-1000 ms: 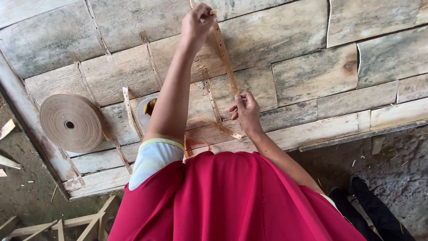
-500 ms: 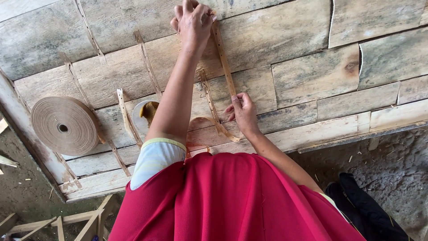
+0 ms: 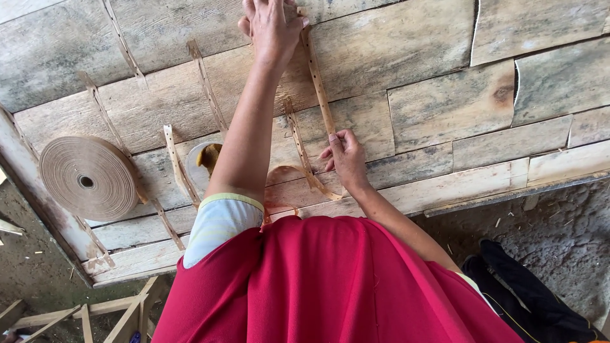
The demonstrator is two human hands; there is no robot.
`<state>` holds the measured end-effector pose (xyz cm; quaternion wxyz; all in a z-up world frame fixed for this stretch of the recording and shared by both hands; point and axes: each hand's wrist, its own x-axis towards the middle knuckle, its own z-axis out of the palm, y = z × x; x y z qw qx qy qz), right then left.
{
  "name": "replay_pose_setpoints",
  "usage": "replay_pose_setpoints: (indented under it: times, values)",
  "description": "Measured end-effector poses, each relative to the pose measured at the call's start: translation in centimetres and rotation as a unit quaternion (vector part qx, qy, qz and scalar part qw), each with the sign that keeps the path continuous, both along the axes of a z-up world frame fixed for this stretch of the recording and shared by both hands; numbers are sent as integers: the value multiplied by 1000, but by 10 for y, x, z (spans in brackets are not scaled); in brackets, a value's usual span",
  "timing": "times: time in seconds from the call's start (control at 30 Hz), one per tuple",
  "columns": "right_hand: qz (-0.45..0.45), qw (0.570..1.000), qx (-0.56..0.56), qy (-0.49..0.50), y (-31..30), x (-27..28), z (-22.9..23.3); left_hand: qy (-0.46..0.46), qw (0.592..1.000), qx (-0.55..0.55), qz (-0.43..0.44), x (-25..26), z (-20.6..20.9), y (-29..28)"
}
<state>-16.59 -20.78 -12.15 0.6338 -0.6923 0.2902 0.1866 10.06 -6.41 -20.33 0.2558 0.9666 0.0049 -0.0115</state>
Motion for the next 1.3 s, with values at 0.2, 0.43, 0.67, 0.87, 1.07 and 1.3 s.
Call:
replay_pose_setpoints:
  times: [0.2, 0.43, 0.67, 0.87, 1.07, 1.3]
  values:
    - [9, 1000, -14, -9, 0, 1, 4, -107, 994, -36, 3, -10, -2, 1]
    - [24, 999, -20, -34, 0, 0, 0, -67, 982, 26, -177, -74, 44, -3]
    - [42, 998, -28, -23, 0, 2, 3, 1, 981, 52, -186, -77, 51, -3]
    - [65, 997, -40, -10, 0, 4, 8, 23, 977, 66, -200, -79, 47, -1]
    - [61, 997, -41, 9, 1, 4, 4, 79, 972, 76, -207, -74, 59, 2]
    - [56, 998, -24, 13, 0, 6, 8, 185, 957, 113, -195, -67, 81, -4]
